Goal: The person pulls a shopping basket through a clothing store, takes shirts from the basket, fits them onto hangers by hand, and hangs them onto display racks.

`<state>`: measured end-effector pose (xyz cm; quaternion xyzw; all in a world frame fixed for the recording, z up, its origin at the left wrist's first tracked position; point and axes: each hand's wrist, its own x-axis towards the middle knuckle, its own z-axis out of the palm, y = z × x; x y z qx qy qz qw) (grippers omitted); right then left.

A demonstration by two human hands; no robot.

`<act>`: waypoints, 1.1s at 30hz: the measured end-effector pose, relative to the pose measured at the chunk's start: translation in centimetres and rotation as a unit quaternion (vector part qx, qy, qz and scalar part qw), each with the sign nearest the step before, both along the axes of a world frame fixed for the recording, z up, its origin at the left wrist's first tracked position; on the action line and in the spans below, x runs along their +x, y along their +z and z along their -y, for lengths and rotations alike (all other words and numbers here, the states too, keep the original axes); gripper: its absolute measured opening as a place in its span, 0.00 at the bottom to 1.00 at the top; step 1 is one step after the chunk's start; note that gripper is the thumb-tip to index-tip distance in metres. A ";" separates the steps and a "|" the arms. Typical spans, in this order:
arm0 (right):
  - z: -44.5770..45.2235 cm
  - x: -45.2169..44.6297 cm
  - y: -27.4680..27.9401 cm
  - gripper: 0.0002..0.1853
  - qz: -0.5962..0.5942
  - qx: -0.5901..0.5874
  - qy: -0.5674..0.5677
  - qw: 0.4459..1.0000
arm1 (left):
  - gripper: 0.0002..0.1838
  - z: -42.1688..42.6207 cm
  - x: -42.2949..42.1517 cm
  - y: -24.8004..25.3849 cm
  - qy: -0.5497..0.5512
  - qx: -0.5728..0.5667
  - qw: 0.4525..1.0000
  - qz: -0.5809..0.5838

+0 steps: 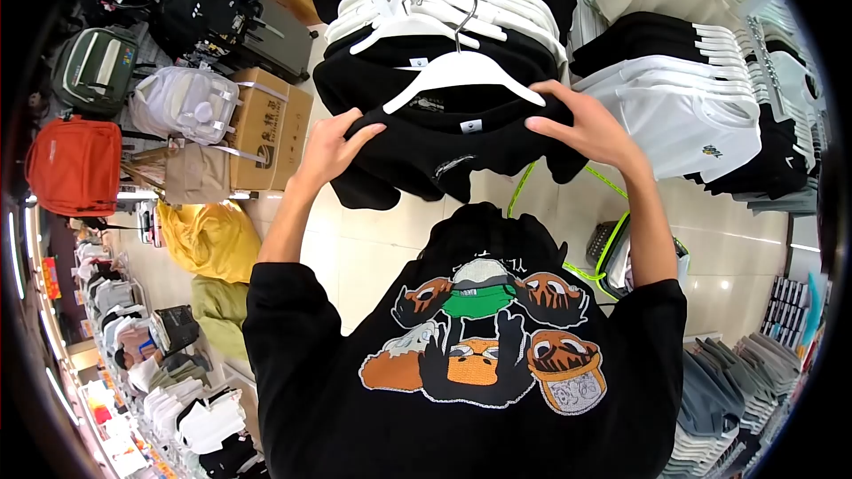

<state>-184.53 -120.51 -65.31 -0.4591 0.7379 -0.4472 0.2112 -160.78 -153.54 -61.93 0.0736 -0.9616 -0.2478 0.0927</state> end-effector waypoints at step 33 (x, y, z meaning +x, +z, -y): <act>0.9 -4.9 -14.5 0.20 0.050 0.031 -0.187 0.981 | 0.26 12.3 2.1 -9.2 0.199 -0.024 0.978 0.052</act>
